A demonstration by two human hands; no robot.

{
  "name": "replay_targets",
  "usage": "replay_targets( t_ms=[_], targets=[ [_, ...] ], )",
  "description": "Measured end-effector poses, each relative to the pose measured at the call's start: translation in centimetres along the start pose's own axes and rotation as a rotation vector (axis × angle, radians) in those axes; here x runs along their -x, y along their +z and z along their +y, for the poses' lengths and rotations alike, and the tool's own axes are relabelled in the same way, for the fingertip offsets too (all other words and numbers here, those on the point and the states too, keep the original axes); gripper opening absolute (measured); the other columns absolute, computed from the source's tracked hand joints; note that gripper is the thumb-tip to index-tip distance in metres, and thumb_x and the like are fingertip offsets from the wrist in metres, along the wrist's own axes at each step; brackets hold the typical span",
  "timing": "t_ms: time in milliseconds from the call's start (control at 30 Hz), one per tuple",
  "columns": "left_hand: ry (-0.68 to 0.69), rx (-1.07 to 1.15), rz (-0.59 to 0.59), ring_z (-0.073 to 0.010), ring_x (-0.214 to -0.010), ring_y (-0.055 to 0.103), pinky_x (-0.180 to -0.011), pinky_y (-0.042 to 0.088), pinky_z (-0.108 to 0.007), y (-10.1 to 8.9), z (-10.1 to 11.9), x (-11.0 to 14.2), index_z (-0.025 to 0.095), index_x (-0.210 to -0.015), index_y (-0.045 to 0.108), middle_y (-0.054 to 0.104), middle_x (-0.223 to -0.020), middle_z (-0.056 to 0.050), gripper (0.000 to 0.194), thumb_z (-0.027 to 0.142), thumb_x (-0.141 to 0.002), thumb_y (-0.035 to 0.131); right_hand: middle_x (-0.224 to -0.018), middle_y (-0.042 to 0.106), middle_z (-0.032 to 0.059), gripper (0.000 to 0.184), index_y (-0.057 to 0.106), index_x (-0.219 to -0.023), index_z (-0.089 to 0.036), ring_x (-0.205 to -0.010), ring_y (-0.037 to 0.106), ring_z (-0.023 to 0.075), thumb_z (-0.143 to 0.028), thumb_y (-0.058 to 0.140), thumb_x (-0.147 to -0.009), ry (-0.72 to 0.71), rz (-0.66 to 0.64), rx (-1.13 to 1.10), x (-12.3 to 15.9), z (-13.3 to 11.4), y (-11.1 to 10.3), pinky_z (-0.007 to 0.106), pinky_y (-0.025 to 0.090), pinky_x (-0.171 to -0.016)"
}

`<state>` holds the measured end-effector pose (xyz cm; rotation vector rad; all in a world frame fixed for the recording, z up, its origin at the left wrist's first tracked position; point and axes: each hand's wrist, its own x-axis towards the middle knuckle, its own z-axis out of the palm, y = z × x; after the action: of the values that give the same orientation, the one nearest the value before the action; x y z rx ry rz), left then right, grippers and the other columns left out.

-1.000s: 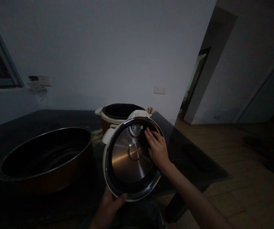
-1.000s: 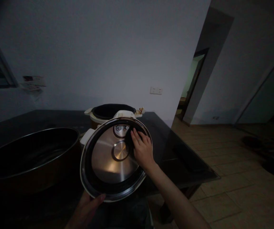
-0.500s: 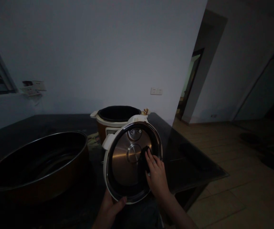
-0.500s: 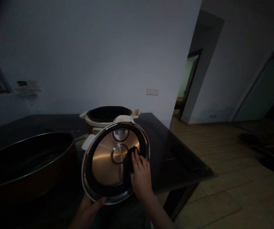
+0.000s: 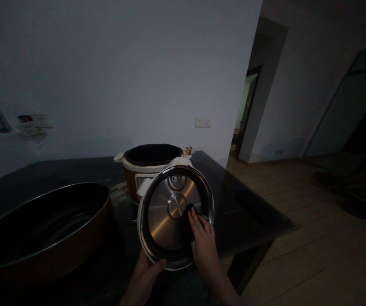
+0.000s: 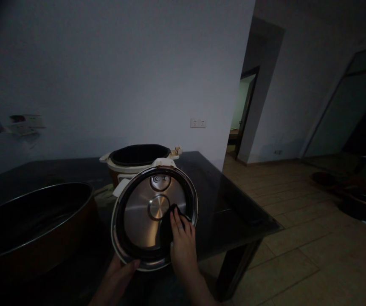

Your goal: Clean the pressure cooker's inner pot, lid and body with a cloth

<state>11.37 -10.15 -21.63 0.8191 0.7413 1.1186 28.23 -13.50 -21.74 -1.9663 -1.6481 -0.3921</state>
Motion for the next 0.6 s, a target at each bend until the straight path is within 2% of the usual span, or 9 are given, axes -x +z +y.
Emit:
replay_targets(
  t_ms=[200,367,500,567,600],
  targets=[
    [-0.060,-0.015,-0.052,-0.0356,-0.119,0.054,-0.105,0.038,-0.049,-0.1,1.0,-0.2,0.020,-0.117,0.062,0.070,-0.110,-0.011,0.074,0.035,-0.049,0.087,-0.154,0.027,-0.0018,0.101,0.002,-0.151,-0.029,-0.129,0.042,0.0244,0.009,0.035,-0.063,0.037,-0.022,0.008,0.0,-0.1,0.0,0.045,0.042,-0.101],
    [-0.043,-0.141,-0.112,-0.0375,-0.126,0.048,-0.110,0.031,-0.050,-0.2,1.6,-0.3,0.017,-0.124,0.057,0.065,-0.120,-0.015,0.082,0.034,-0.050,0.088,-0.154,0.027,-0.0029,0.101,0.003,-0.151,-0.030,-0.129,0.043,0.0237,0.007,0.037,-0.064,0.036,-0.012,-0.006,0.1,-0.1,0.0,0.044,0.042,-0.101],
    [0.064,-0.138,-0.056,-0.0385,-0.132,0.041,-0.110,0.032,-0.048,0.3,2.1,0.0,0.021,-0.142,0.038,0.058,-0.132,-0.015,0.112,0.038,-0.044,0.090,-0.154,0.028,-0.0045,0.099,0.009,-0.151,-0.031,-0.129,0.043,0.0231,0.008,0.037,-0.064,0.051,0.003,-0.032,0.2,-0.1,0.2,0.043,0.041,-0.102],
    [0.121,-0.077,-0.074,-0.0377,-0.133,0.038,-0.109,0.034,-0.046,0.6,3.3,0.0,0.028,-0.148,0.022,0.051,-0.139,-0.013,0.130,0.041,-0.039,0.091,-0.154,0.028,-0.0060,0.097,0.016,-0.150,-0.031,-0.130,0.042,0.0228,0.008,0.036,-0.063,0.081,0.002,-0.054,0.3,-0.1,0.4,0.044,0.039,-0.103],
    [0.137,-0.046,-0.089,-0.0368,-0.133,0.039,-0.108,0.036,-0.046,0.8,4.2,0.0,0.033,-0.149,0.015,0.050,-0.141,-0.011,0.133,0.042,-0.041,0.091,-0.154,0.028,-0.0065,0.096,0.020,-0.149,-0.030,-0.130,0.041,0.0226,0.008,0.036,-0.063,0.099,-0.006,-0.063,0.3,-0.2,0.5,0.044,0.038,-0.104]
  ],
)
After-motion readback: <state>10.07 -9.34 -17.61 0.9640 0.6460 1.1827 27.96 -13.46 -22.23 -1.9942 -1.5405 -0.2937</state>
